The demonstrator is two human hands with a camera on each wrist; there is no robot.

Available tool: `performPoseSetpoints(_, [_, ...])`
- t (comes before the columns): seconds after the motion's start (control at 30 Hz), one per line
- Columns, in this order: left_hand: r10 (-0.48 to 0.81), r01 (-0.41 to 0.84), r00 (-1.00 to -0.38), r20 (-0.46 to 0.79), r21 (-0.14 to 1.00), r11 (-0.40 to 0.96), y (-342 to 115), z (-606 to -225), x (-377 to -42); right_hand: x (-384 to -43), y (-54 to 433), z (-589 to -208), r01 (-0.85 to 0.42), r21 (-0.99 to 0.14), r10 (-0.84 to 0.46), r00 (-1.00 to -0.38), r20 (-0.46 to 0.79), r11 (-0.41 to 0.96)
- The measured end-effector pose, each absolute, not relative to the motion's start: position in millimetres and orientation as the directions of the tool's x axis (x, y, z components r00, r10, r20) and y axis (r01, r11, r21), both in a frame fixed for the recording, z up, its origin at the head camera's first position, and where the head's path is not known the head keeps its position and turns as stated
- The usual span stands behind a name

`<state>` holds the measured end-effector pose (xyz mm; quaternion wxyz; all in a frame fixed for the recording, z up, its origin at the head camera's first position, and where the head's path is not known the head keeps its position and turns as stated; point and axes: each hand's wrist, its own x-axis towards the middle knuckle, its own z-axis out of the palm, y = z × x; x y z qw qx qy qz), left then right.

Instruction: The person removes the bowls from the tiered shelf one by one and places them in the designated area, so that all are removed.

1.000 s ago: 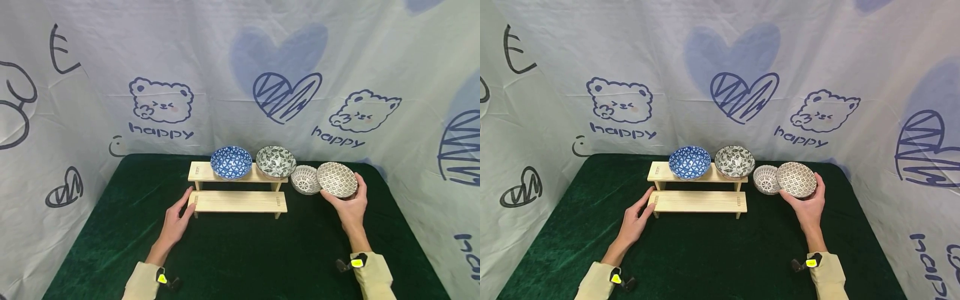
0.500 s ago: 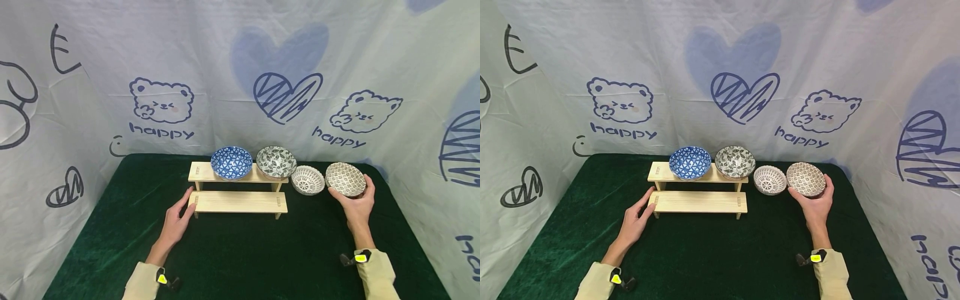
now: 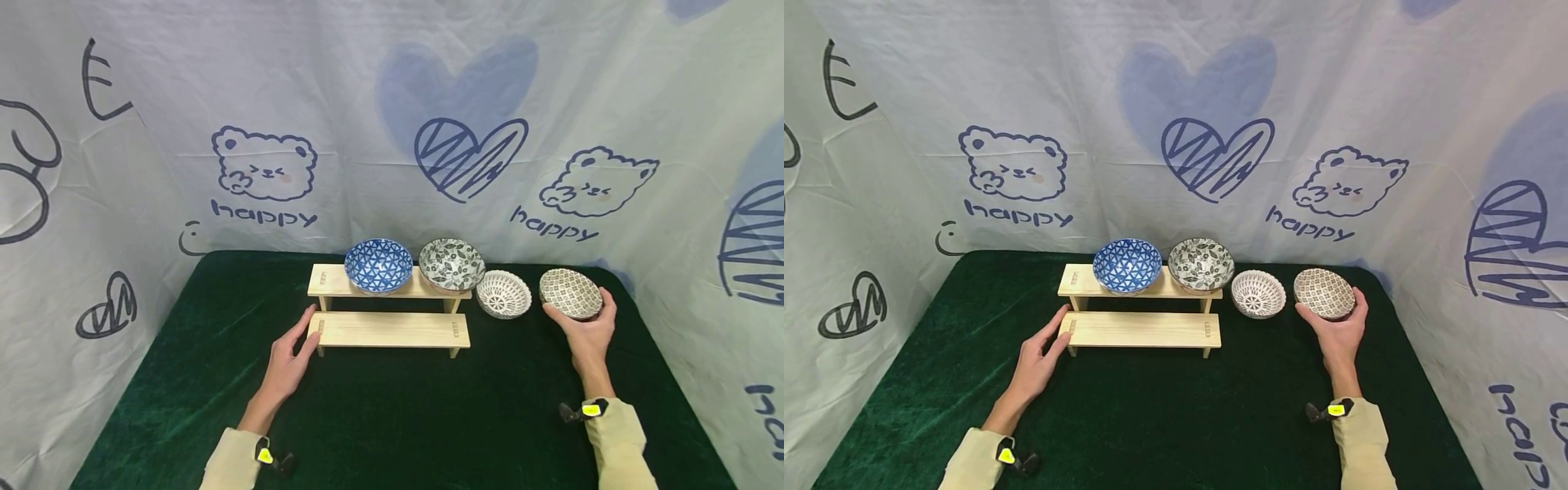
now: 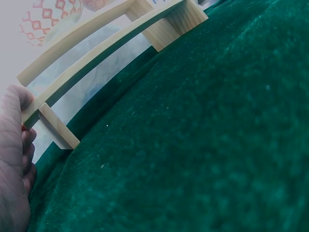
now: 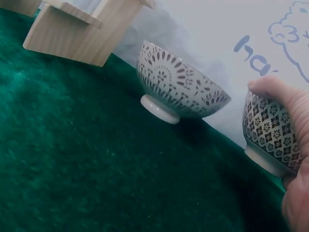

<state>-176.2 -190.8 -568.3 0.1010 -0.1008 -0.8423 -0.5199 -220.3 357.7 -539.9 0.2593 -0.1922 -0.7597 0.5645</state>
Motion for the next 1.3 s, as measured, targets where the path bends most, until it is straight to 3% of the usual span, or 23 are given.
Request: performPoseSetpoints(1.3, [0.067,0.289,-0.955,0.289,0.855,0.43,-191,-569,-177,-227,362,-557,0.051,-0.965,0.54,-0.835,0.1,0.257])
